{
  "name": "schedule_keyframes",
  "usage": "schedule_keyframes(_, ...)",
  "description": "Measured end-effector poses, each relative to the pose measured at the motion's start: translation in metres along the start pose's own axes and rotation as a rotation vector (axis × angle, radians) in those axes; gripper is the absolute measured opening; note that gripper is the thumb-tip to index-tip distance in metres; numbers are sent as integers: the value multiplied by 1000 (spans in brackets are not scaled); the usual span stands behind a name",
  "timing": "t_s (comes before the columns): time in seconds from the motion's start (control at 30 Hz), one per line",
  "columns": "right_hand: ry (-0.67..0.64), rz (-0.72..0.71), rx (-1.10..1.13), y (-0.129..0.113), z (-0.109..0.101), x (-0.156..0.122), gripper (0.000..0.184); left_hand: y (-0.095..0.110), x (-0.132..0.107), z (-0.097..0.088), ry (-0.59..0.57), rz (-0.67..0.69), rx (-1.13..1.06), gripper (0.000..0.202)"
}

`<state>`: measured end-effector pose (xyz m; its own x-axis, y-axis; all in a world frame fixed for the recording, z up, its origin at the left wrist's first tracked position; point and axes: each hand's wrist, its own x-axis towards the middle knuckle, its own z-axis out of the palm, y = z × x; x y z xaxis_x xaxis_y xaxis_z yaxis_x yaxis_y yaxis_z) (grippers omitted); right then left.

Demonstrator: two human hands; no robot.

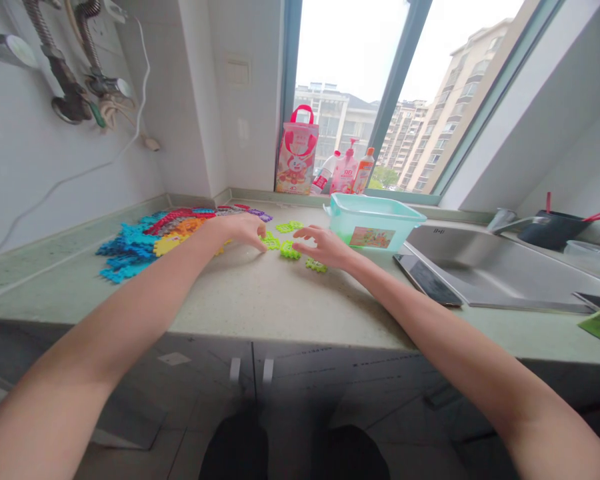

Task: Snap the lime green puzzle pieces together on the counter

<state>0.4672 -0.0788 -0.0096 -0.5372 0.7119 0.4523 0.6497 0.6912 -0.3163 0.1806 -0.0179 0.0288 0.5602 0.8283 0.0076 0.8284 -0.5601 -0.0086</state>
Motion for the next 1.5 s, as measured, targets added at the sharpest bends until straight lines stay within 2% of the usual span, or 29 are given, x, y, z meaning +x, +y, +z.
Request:
schedule_keyframes(0.17, 47, 33, -9, 1, -8, -1, 28, 1, 3, 5, -20, -20, -17, 50)
schedule_keyframes(0.27, 38, 37, -13, 4, -8, -1, 28, 0, 4, 8, 9, -14, -32, 47)
schedule_keyframes(0.47, 67, 21, -17, 8, -6, 0, 27, 3, -2, -2, 223, 31, 14, 46)
schedule_keyframes(0.6, 121, 46, -17, 8, -9, 0, 28, 12, -1, -4, 346, 154, -84, 43)
schedule_keyframes(0.73, 161, 69, -11, 6, -12, 0, 27, 25, 5, 6, 308, 291, -217, 41)
schedule_keyframes(0.97, 115, 38, 12, 12, -8, 1, 28, 37, 8, 17, 220, 340, -255, 35)
schedule_keyframes(1.2, 59, 43, 25, 10, -9, 0, 30, 30, 7, 16, 198, 259, -283, 59)
schedule_keyframes(1.37, 62, 31, 10, 5, -9, -1, 30, 19, 11, 21, 211, 288, -257, 65)
schedule_keyframes(1.5, 50, 2, -49, 2, -8, -3, 37, 12, 16, 30, 240, 268, -254, 65)
